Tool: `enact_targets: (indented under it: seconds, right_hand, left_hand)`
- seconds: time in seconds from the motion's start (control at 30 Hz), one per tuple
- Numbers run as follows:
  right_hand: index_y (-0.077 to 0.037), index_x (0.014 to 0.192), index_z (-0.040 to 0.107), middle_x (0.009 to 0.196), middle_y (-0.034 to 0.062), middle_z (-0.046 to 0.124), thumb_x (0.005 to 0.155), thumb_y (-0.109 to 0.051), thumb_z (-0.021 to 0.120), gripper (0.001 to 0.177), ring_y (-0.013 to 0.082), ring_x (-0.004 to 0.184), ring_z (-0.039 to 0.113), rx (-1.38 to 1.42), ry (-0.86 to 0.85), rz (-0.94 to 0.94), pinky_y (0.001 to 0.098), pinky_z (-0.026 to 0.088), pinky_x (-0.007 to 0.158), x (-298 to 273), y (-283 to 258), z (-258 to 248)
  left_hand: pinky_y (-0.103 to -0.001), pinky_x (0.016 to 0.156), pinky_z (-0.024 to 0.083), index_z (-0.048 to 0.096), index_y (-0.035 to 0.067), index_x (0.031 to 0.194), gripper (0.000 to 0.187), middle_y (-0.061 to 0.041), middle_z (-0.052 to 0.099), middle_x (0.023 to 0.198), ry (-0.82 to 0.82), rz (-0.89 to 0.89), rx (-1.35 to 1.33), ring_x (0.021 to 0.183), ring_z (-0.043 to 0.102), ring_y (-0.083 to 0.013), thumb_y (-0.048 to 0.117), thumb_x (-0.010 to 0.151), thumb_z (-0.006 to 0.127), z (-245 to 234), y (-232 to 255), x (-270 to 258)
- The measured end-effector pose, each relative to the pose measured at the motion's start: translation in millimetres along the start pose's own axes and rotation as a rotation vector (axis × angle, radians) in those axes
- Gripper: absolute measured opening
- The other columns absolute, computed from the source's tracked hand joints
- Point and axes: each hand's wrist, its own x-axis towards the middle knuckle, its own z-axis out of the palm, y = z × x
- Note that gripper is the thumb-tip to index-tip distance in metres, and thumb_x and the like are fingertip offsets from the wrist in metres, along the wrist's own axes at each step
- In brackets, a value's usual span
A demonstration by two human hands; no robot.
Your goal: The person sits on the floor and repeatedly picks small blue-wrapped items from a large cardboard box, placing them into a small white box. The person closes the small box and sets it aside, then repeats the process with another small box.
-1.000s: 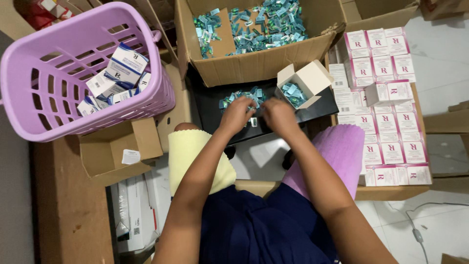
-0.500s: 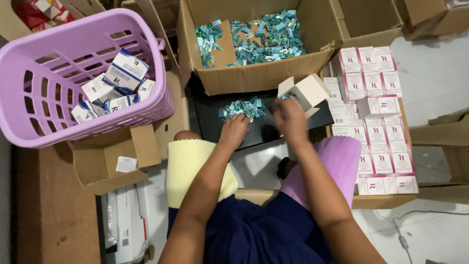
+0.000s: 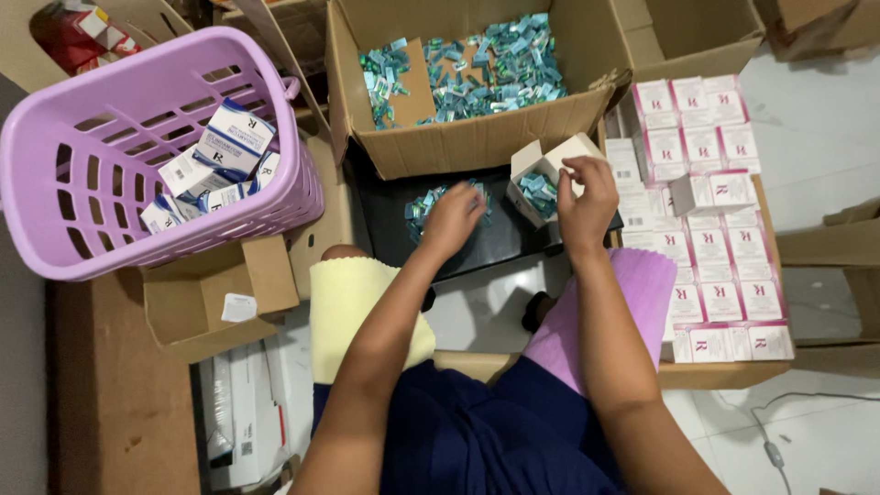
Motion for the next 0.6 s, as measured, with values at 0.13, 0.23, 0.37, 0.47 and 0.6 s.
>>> enact_targets:
  seconds: [0.13,0.23,0.37,0.47,0.6]
  right_hand:
    - [-0.001,0.107,0.073,0.107,0.0134,0.069,0.091,0.007,0.072,0.018,0.0242,0.087,0.069,0.008,0.01,-0.041,0.0333,0.056,0.078,0.4,-2.6,1.2]
    - [-0.002,0.105,0.072,0.103,0.0134,0.069,0.089,0.007,0.071,0.019,0.0281,0.09,0.07,-0.022,-0.046,-0.108,0.0372,0.056,0.08,-10.0,-3.7,6.6]
    - [-0.003,0.098,0.072,0.097,0.0163,0.069,0.09,-0.002,0.075,0.009,0.037,0.091,0.068,-0.088,-0.291,-0.126,0.045,0.055,0.081,-35.0,0.3,36.9]
    - [-0.003,0.098,0.073,0.094,0.018,0.069,0.078,-0.005,0.075,0.02,0.0398,0.091,0.067,-0.176,-0.501,-0.203,0.0487,0.054,0.08,-54.0,8.7,66.8]
    - [-0.001,0.096,0.069,0.095,0.0195,0.069,0.076,-0.006,0.075,0.022,0.0404,0.092,0.067,-0.305,-0.606,-0.125,0.0499,0.054,0.078,-72.6,20.7,94.7]
  left_hand:
    - [-0.036,0.076,0.057,0.067,0.004,0.104,0.019,-0.008,0.069,0.102,-0.001,0.036,-0.395,0.087,0.072,-0.0257,0.007,0.086,0.075,12.3,40.4,38.3]
    - [-0.036,0.075,0.056,0.067,0.004,0.113,0.029,-0.01,0.068,0.113,0.008,0.094,-0.447,0.092,0.069,-0.0272,0.007,0.085,0.075,9.8,43.5,35.6]
    - [-0.038,0.081,0.057,0.07,0.007,0.109,0.025,-0.008,0.071,0.108,-0.045,-0.16,-0.064,0.093,0.072,-0.0273,0.014,0.087,0.08,-18.3,4.4,-6.2]
    - [-0.045,0.082,0.055,0.071,0.007,0.103,0.03,-0.012,0.069,0.106,-0.064,-0.129,0.265,0.101,0.067,-0.034,0.015,0.077,0.083,-23.5,-19.4,-45.6]
    - [-0.044,0.083,0.056,0.071,0.006,0.098,0.028,-0.013,0.068,0.103,-0.111,-0.099,0.365,0.102,0.067,-0.0332,0.015,0.073,0.081,-8.7,-42.8,-62.1]
